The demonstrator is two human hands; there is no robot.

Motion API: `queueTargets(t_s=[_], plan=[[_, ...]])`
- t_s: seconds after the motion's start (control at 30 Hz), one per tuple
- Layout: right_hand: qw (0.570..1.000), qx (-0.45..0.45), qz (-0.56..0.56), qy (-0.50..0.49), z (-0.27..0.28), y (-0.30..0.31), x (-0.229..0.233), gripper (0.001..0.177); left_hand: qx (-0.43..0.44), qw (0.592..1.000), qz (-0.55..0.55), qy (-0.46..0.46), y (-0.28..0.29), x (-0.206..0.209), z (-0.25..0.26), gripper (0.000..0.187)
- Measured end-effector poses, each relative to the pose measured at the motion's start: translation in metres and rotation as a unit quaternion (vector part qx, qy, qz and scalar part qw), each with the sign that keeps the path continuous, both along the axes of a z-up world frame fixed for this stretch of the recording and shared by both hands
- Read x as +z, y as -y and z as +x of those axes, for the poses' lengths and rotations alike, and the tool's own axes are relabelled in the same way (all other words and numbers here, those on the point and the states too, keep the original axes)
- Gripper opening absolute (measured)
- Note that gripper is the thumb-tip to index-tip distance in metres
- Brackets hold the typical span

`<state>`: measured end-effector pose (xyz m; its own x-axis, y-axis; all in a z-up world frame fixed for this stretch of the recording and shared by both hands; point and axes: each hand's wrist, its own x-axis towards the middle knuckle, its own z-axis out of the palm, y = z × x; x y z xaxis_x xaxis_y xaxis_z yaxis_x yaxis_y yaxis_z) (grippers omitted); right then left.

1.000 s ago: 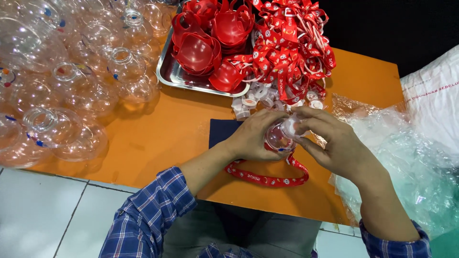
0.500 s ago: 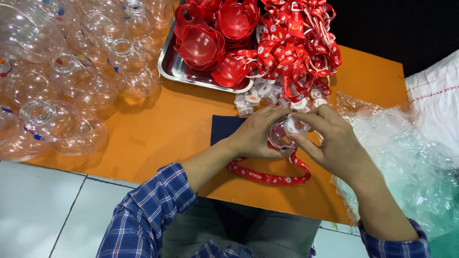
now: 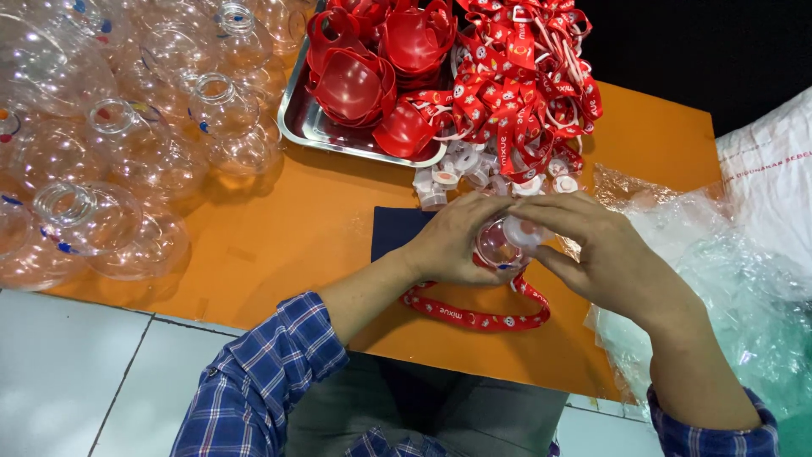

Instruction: Attaching a red strap to a clear plastic container and placing it into a plastic bag

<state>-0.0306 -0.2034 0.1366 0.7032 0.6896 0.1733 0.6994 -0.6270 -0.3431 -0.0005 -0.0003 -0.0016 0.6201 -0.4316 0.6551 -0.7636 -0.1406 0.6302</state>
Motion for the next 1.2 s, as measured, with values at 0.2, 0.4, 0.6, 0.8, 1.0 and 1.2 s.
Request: queueTargets(t_s=[0.2, 0.4, 0.6, 0.8, 1.0, 1.2], plan=[[0.994, -0.109, 0.007, -0.021, -0.003, -0.016, 0.001, 0.048, -0.004, 1.000, -0.009, -0.008, -0.001, 0.003, -0.001, 0.083], [0.987, -0.114, -0.105, -0.032, -0.009, -0.019, 0.018, 0.092, -0.004, 1.000, -0.003, 0.011, 0.001, 0.000, 0.000, 0.081], [0.993, -0.057, -0.064, -0.076, -0.005, -0.017, 0.025, 0.062, -0.022, 1.000, -0.010, -0.007, -0.002, 0.011, -0.005, 0.079], [0.983, -0.178, -0.019, -0.048, 0.002, -0.016, 0.001, 0.038, -0.005, 1.000, 0.008, -0.001, 0.001, 0.004, -0.003, 0.079], [0.993, -0.096, -0.042, -0.047, -0.003, -0.019, 0.017, 0.086, 0.000, 1.000, 0.008, 0.008, 0.004, -0.008, 0.001, 0.084], [0.991, -0.132, 0.000, -0.023, -0.004, -0.028, 0.009, 0.049, -0.005, 1.000, 0.013, -0.003, 0.004, 0.006, -0.006, 0.080]])
